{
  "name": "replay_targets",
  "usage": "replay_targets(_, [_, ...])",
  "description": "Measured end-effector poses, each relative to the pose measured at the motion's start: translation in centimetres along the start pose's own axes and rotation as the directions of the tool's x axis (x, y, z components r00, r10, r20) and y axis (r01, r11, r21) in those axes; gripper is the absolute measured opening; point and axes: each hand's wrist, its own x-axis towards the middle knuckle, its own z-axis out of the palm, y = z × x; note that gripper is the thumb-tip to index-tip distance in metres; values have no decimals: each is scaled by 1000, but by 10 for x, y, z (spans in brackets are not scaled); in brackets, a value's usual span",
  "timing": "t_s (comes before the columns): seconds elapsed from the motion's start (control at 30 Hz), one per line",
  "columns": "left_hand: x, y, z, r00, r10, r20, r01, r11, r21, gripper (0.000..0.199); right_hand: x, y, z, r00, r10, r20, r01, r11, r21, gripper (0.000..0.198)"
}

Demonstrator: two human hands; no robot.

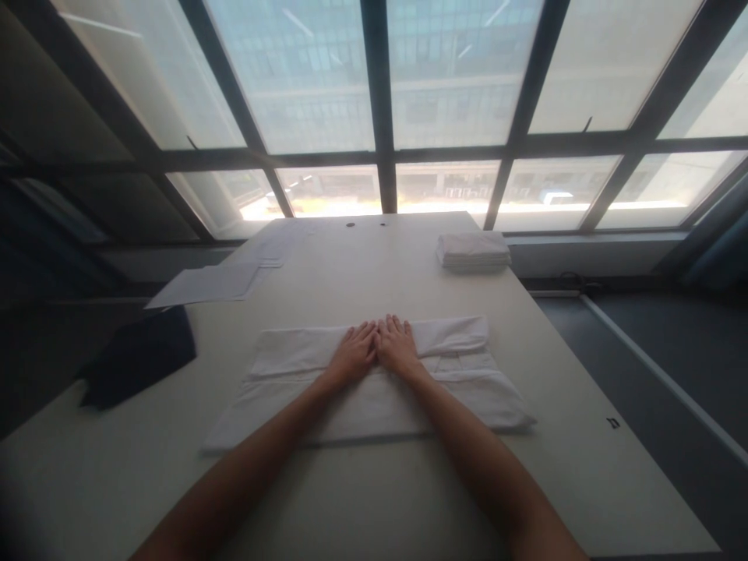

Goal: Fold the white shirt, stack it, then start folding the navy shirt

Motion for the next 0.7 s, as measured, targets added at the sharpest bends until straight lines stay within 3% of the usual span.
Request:
replay_targets(0.1, [0, -2, 0, 1000, 11, -17, -11, 1000, 7, 53, 0, 2, 2, 1000, 22, -1, -22, 1000, 10, 58])
replay_targets(0.33, [1, -8, 6, 1000, 21, -2, -21, 999, 44, 54, -2, 26, -2, 947, 319, 23, -319, 948, -16, 69])
replay_targets(0.47, [2, -9, 7, 1000, 19, -4, -18, 999, 34, 54, -11, 65, -9, 907, 420, -16, -420, 905, -72, 73])
replay_targets(0.7, [1, -4, 3, 1000, 6, 4, -6, 1000, 17, 55, -31, 137, -24, 799, 567, -200, -596, 791, -137, 73])
